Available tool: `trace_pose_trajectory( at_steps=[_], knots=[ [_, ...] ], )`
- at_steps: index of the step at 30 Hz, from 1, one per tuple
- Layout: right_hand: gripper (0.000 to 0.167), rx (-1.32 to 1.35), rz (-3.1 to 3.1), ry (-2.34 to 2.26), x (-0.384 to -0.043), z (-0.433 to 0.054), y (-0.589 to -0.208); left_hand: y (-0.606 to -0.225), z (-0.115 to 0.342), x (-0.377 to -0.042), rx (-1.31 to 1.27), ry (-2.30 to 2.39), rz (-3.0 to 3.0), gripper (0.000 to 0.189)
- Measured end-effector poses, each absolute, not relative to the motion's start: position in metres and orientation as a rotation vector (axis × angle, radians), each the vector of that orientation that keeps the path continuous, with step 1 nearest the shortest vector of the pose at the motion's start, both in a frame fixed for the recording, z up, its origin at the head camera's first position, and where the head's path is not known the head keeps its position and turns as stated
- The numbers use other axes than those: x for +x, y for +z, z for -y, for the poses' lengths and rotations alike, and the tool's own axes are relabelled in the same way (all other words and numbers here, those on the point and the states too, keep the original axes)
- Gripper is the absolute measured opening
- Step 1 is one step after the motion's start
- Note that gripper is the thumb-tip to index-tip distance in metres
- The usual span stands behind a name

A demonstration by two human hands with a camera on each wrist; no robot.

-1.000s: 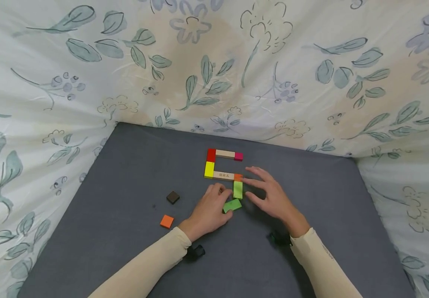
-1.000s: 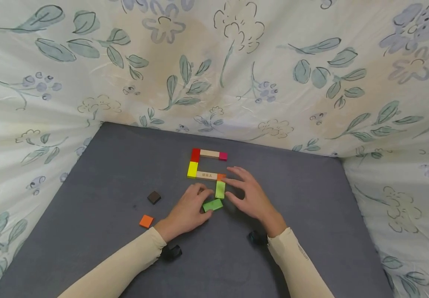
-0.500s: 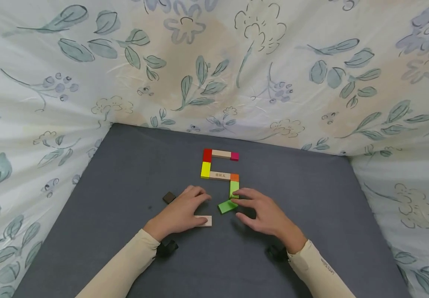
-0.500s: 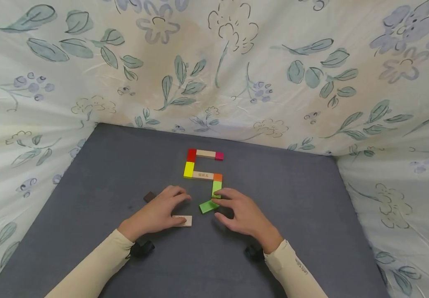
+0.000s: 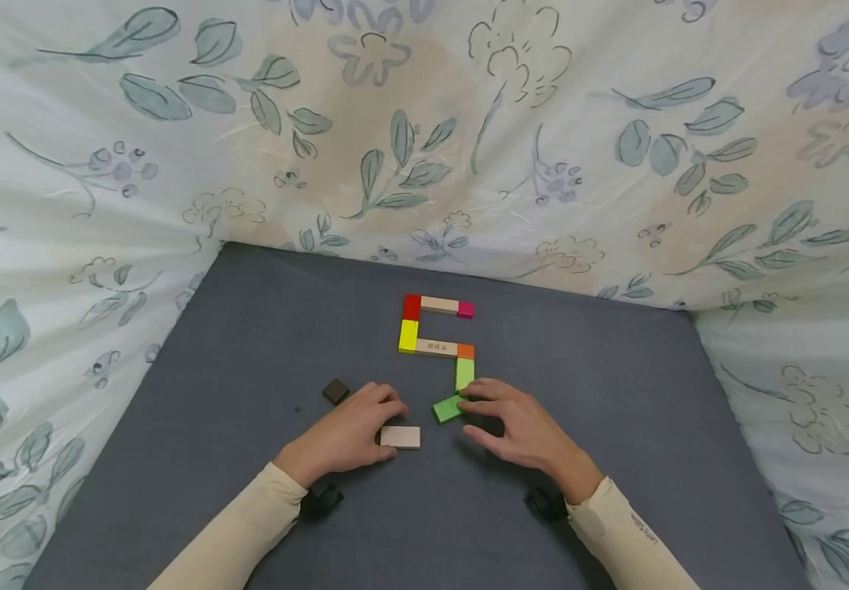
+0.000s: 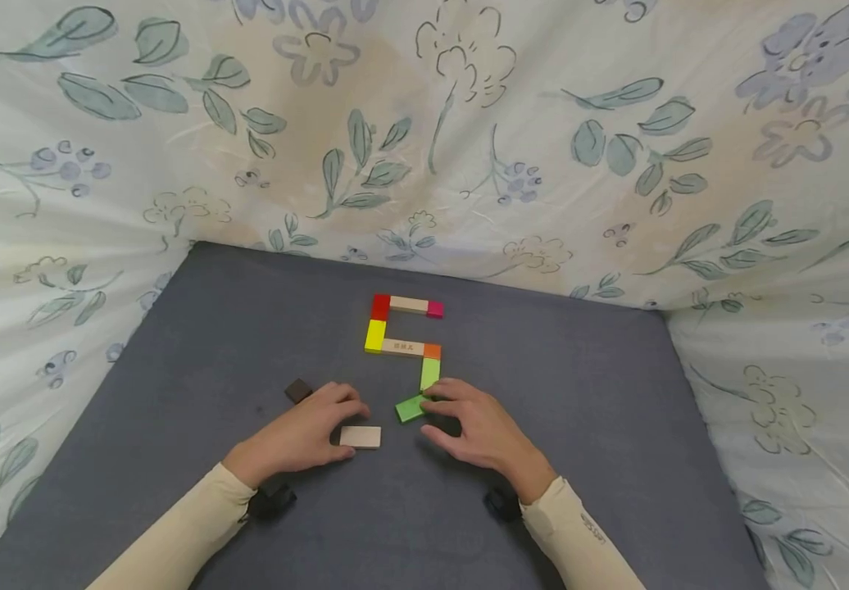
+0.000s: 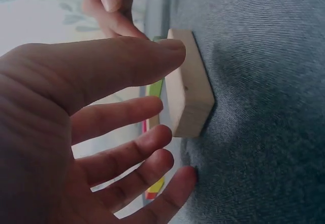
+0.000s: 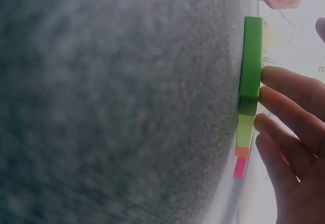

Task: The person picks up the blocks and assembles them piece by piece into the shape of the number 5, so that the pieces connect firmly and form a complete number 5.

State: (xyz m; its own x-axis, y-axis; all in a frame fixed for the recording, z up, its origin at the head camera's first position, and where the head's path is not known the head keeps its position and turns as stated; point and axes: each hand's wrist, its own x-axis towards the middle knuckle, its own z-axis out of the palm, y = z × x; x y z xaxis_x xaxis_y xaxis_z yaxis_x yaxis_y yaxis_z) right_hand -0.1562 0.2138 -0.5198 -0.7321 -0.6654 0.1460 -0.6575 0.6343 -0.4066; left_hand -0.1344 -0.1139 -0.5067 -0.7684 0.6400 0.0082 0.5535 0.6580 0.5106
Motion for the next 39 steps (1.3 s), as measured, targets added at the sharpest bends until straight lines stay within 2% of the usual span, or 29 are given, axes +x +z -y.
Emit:
trace_pose_trajectory(
  at_steps=[12, 22, 39],
  knots=[
    [0.044, -1.179, -2.852, -0.626, -0.155, -0.213, -0.519, -0.506, 0.113, -0.133, 1.021, 0.752, -2.696, 0.039],
    [0.037, -1.232, -2.865, -0.606, -0.157, -0.213, -0.518, -0.505, 0.108, -0.134, 1.007, 0.710, -2.720, 0.035],
    [0.039, -1.195, -2.844, -0.620, -0.153, -0.214, -0.521, -0.512, 0.101, -0.138, 0.963, 0.669, -2.718, 0.023]
  ],
)
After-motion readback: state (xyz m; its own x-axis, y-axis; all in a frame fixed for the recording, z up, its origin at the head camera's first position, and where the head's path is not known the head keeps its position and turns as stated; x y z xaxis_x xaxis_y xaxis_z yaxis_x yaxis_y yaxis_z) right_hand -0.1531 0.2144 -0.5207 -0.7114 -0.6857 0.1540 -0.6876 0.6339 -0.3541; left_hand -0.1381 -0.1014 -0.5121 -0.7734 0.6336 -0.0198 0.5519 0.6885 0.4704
